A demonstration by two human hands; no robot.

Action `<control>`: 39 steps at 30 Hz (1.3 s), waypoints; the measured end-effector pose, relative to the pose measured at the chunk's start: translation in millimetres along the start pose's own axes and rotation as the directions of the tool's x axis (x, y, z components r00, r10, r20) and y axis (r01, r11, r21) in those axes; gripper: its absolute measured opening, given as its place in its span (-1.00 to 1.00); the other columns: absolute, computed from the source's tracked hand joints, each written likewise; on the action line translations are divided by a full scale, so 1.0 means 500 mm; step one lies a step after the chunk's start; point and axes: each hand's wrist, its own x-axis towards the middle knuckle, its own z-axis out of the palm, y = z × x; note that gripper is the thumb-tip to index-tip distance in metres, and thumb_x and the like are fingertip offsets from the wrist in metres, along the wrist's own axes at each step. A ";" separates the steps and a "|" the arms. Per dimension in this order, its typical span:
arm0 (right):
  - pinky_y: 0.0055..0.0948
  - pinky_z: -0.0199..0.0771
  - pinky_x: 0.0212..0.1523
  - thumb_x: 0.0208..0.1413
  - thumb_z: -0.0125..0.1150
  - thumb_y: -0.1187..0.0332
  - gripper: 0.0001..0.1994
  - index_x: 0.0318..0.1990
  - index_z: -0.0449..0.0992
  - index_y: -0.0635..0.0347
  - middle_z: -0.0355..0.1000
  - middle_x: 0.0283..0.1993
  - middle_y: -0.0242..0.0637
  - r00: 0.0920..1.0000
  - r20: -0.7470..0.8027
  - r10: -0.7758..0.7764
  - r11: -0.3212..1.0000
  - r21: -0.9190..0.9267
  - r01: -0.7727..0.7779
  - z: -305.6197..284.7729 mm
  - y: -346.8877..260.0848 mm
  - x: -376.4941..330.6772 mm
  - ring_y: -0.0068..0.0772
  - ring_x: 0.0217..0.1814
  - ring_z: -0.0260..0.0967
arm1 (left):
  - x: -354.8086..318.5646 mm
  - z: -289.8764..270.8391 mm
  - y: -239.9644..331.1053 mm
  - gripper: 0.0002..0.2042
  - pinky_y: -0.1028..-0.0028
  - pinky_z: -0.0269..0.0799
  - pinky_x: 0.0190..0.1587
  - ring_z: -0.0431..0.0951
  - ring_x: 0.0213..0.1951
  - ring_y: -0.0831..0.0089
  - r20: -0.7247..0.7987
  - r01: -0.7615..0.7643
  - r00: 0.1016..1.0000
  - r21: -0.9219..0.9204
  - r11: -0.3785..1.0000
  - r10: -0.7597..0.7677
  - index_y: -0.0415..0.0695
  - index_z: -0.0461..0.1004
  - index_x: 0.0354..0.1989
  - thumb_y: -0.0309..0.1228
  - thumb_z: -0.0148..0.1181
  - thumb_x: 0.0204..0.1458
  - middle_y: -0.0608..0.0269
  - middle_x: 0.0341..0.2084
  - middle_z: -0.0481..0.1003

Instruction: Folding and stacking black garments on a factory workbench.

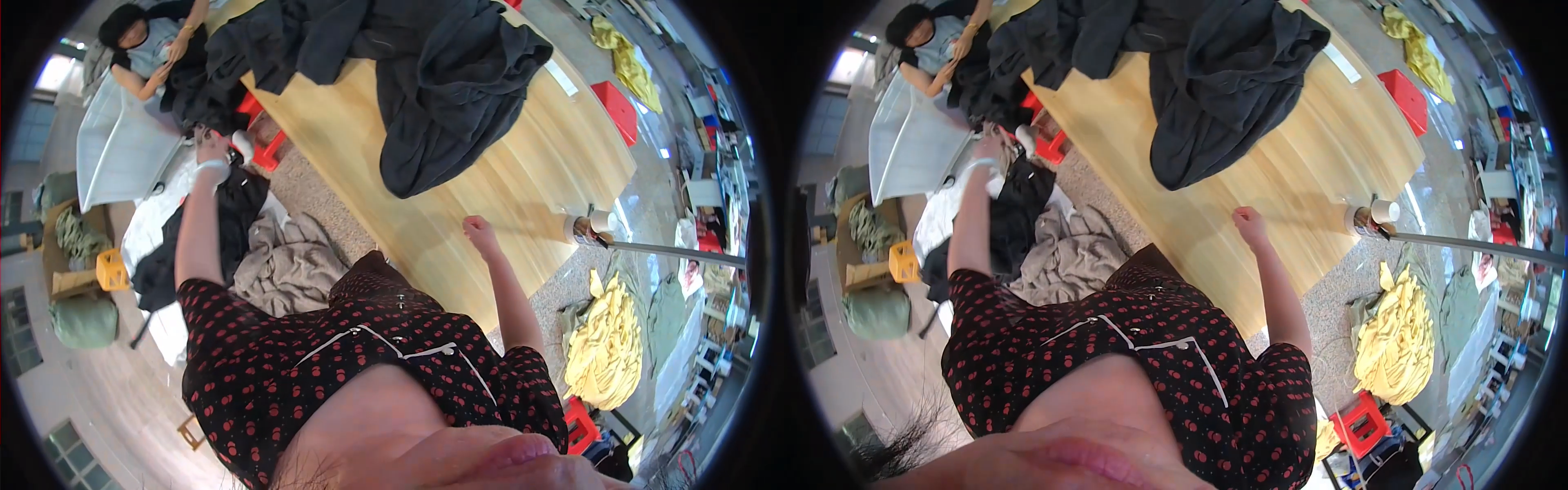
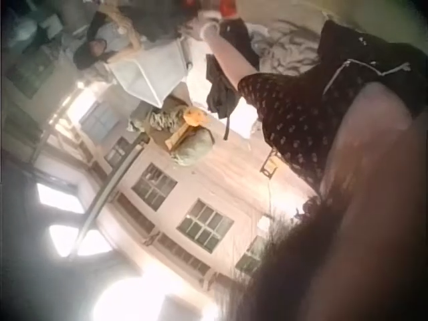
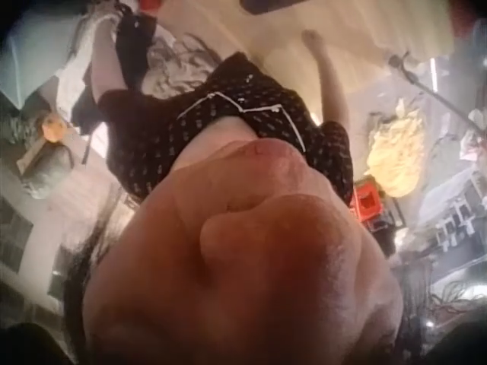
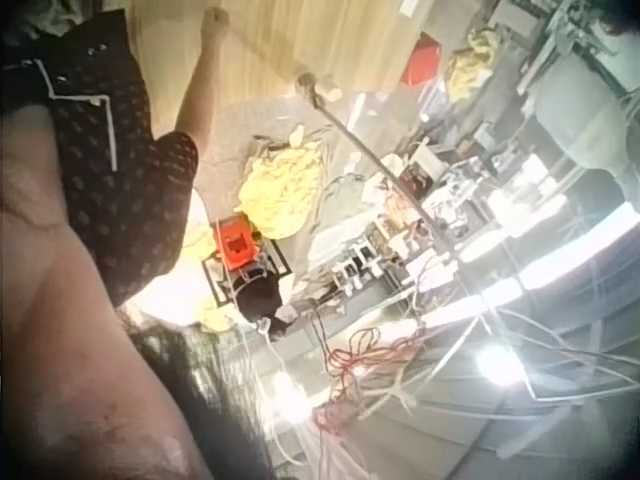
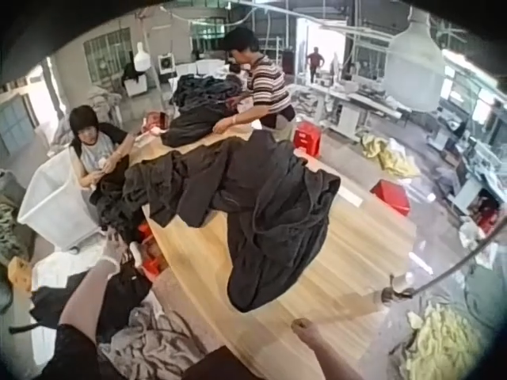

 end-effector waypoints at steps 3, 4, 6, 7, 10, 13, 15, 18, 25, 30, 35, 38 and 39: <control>-0.65 0.23 -0.49 -0.09 0.06 0.33 -0.82 -0.35 0.41 0.24 0.32 -0.55 -0.42 0.995 0.095 -0.038 0.999 -0.033 0.041 0.059 -0.078 0.024 -0.63 -0.52 0.23 | 0.135 -0.065 0.249 -0.61 0.48 0.25 -0.15 0.40 -0.22 0.35 0.228 0.216 0.973 -0.957 0.193 0.040 -0.18 0.39 -0.24 -0.11 0.01 -0.12 0.10 -0.31 0.43; -0.64 0.24 -0.48 -0.09 0.06 0.32 -0.81 -0.35 0.41 0.24 0.32 -0.54 -0.42 0.995 0.097 -0.027 0.999 -0.042 0.031 0.052 -0.082 0.023 -0.62 -0.51 0.24 | 0.164 -0.153 0.382 -0.60 0.47 0.25 -0.14 0.40 -0.21 0.34 0.162 0.146 0.979 -0.982 0.123 0.127 -0.20 0.38 -0.24 -0.12 0.02 -0.11 0.11 -0.30 0.43; -0.63 0.25 -0.46 -0.09 0.06 0.32 -0.81 -0.35 0.41 0.25 0.32 -0.55 -0.42 0.995 0.068 -0.075 0.995 -0.061 0.079 0.050 -0.116 0.044 -0.61 -0.50 0.24 | 0.205 -0.289 0.536 -0.48 0.44 0.23 -0.09 0.36 -0.11 0.28 0.069 0.040 0.964 -0.992 0.116 0.255 -0.25 0.35 -0.21 -0.02 0.07 -0.19 0.04 -0.23 0.40; -0.61 0.26 -0.45 -0.09 0.06 0.32 -0.81 -0.35 0.41 0.25 0.32 -0.55 -0.43 0.982 0.105 -0.158 0.982 -0.086 0.167 0.060 -0.156 0.068 -0.60 -0.49 0.25 | 0.234 -0.299 0.571 -0.43 0.42 0.22 -0.07 0.34 -0.09 0.25 0.057 0.032 0.983 -0.989 0.146 0.173 -0.26 0.30 -0.16 -0.01 0.11 -0.23 0.02 -0.21 0.38; -0.58 0.28 -0.39 -0.10 0.11 0.28 -0.72 -0.26 0.35 0.27 0.33 -0.48 -0.38 0.951 -0.039 -0.308 0.942 -0.150 0.299 0.038 -0.252 0.185 -0.57 -0.44 0.26 | 0.285 -0.367 0.670 -0.27 0.37 0.21 -0.04 0.31 -0.06 0.18 0.069 0.057 0.997 -0.954 0.293 0.030 -0.28 0.17 -0.05 -0.01 0.21 -0.34 -0.01 -0.17 0.35; -0.54 0.29 -0.29 -0.16 0.19 0.21 -0.49 -0.07 0.21 0.28 0.33 -0.29 -0.22 0.848 -0.349 -0.399 0.917 -0.121 0.381 -0.009 -0.348 0.311 -0.46 -0.30 0.28 | 0.304 -0.406 0.728 -0.43 0.32 0.26 -0.10 0.35 -0.15 0.10 0.010 0.015 1.000 -0.959 0.284 -0.017 -0.19 0.18 -0.05 -0.21 0.15 -0.29 -0.04 -0.23 0.37; -0.47 0.28 -0.20 -0.23 0.24 0.19 -0.35 0.00 0.11 0.33 0.31 -0.21 -0.11 0.803 -0.475 -0.360 0.933 -0.200 0.300 -0.017 -0.455 0.348 -0.37 -0.19 0.27 | 0.290 -0.419 0.720 -0.63 0.28 0.31 -0.21 0.41 -0.28 0.06 -0.220 -0.202 0.968 -0.968 0.151 -0.118 -0.13 0.31 -0.18 -0.40 0.00 -0.28 -0.06 -0.36 0.41; -0.38 0.21 -0.07 -0.29 0.27 0.18 -0.22 0.05 -0.01 0.38 0.24 -0.12 0.05 0.763 -0.567 -0.311 0.940 -0.066 0.334 -0.042 -0.498 0.423 -0.14 -0.07 0.22 | 0.225 -0.513 0.705 -0.75 0.35 0.34 -0.36 0.42 -0.39 0.06 -0.457 -0.431 0.879 -0.883 -0.184 0.134 -0.22 0.39 -0.36 -0.41 -0.03 -0.27 -0.11 -0.54 0.40; -0.32 0.18 -0.02 -0.22 0.16 0.24 -0.27 0.08 -0.10 0.30 0.15 -0.02 0.12 0.891 -0.420 -0.174 0.970 0.085 0.229 -0.071 -0.497 0.506 -0.03 0.01 0.15 | -0.006 -0.716 0.514 -0.85 0.60 0.19 -0.53 0.21 -0.58 0.73 -0.395 -0.062 0.583 -0.893 -0.446 0.710 -0.29 0.32 -0.38 -0.51 -0.04 -0.17 0.34 -0.72 0.25; -0.42 0.35 -0.14 0.00 -0.02 0.33 -0.67 -0.07 0.30 0.27 0.30 -0.11 -0.11 0.977 0.010 -0.212 0.865 0.468 0.183 -0.098 -0.409 0.519 -0.25 -0.15 0.32 | -0.072 -0.751 0.456 -0.82 0.66 0.18 -0.50 0.21 -0.56 0.72 -0.331 0.135 0.492 -0.885 -0.446 0.805 -0.27 0.33 -0.30 -0.47 0.00 -0.09 0.49 -0.63 0.27; -0.63 0.36 -0.41 -0.02 -0.01 0.40 -0.80 -0.23 0.37 0.27 0.39 -0.43 -0.36 0.983 0.139 -0.119 0.834 0.551 0.023 -0.130 -0.425 0.261 -0.59 -0.45 0.34 | -0.118 -0.829 0.411 -0.77 0.71 0.20 -0.46 0.28 -0.52 0.73 -0.121 0.452 0.687 -0.701 -0.552 0.716 -0.29 0.32 -0.22 -0.44 -0.04 -0.05 0.44 -0.55 0.34; -0.61 0.40 -0.53 -0.03 0.03 0.34 -0.77 -0.21 0.32 0.22 0.34 -0.54 -0.38 0.987 -0.015 -0.159 0.770 0.624 0.133 -0.091 -0.484 0.172 -0.54 -0.56 0.33 | -0.188 -0.853 0.387 -0.72 0.72 0.19 -0.41 0.27 -0.47 0.72 -0.225 0.313 0.605 -0.815 -0.488 0.764 -0.28 0.25 -0.12 -0.44 -0.08 -0.02 0.42 -0.51 0.32; -0.63 0.39 -0.55 -0.03 0.02 0.33 -0.73 -0.16 0.30 0.21 0.35 -0.48 -0.37 0.958 -0.010 -0.285 0.769 0.594 0.235 -0.069 -0.486 0.176 -0.54 -0.52 0.34 | -0.209 -0.864 0.382 -0.72 0.72 0.19 -0.41 0.27 -0.47 0.72 -0.226 0.306 0.602 -0.820 -0.483 0.766 -0.28 0.25 -0.12 -0.44 -0.08 -0.02 0.42 -0.51 0.32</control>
